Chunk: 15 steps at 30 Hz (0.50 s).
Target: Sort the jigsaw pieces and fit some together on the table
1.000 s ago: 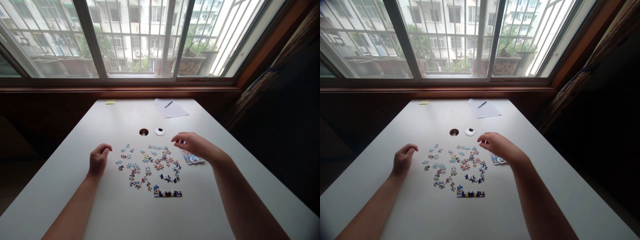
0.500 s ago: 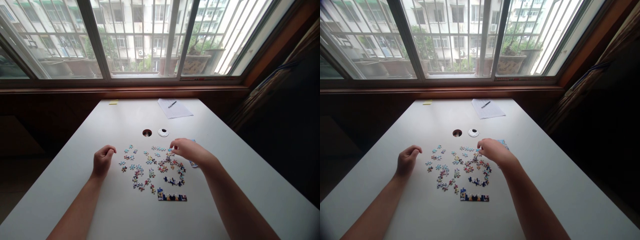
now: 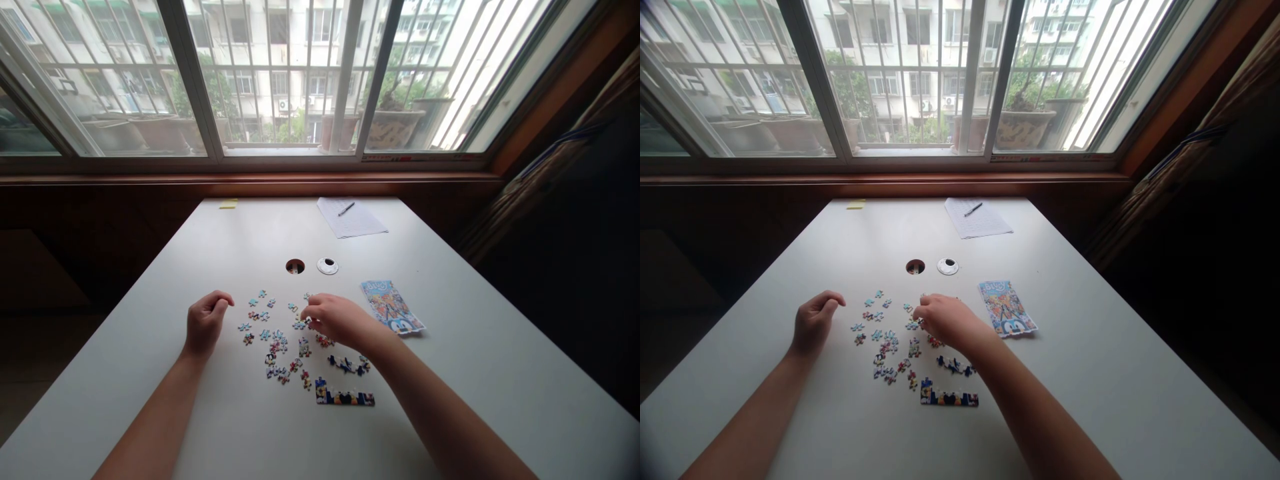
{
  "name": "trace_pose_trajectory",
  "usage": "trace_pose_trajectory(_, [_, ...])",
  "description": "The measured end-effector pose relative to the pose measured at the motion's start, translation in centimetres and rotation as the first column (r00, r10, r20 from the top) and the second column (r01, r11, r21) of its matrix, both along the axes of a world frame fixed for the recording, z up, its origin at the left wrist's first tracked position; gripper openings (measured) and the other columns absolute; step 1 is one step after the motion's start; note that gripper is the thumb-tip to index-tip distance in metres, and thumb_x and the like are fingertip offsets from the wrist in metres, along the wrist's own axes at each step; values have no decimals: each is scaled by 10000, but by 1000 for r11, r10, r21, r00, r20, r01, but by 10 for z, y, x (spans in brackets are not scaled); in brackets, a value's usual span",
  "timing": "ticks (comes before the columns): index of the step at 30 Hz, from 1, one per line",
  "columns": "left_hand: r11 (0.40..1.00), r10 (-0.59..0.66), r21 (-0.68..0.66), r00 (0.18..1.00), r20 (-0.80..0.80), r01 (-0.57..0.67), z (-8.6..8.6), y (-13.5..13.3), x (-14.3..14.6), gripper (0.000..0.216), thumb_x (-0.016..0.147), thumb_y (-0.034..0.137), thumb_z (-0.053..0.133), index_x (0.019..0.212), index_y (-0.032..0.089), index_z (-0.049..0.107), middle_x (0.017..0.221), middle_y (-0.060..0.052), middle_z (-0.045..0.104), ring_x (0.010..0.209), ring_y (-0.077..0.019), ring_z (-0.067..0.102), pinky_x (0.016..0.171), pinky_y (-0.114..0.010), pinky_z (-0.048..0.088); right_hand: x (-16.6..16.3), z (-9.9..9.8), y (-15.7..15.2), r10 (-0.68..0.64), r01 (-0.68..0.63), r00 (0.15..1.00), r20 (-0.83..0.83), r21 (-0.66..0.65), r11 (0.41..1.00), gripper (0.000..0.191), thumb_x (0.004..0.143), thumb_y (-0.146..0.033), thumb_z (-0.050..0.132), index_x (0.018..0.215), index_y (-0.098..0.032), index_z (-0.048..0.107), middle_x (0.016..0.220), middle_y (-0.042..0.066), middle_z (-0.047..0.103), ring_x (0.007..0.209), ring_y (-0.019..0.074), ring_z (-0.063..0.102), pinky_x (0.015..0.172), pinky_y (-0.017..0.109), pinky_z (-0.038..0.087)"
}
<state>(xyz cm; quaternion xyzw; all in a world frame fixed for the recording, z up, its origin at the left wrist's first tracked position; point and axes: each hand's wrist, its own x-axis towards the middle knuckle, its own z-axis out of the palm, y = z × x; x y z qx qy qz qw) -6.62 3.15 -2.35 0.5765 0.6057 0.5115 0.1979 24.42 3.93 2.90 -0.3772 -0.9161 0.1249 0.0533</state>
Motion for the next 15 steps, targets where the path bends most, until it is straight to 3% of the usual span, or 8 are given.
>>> trace_pose_trajectory(8, [1000, -6, -2, 1000, 9, 6, -1, 1, 0, 187, 788, 247, 514, 684, 191, 660, 613, 24, 590, 556, -138, 442, 547, -262, 336, -8, -8, -2, 17, -20, 998, 55, 41, 999, 120, 951, -164, 623, 888, -203, 717, 915, 39, 666, 818, 156, 585, 651, 267, 392])
trace_pose_trajectory(15, [1000, -7, -6, 1000, 9, 7, 0, -1, 1, 181, 793, 246, 520, 695, 194, 663, 578, 40, 540, 523, -125, 384, 536, -261, 318, -15, -9, -6, 30, -34, 998, 51, 72, 997, 135, 969, -185, 604, 857, -189, 678, 890, 35, 664, 833, 158, 576, 642, 275, 360])
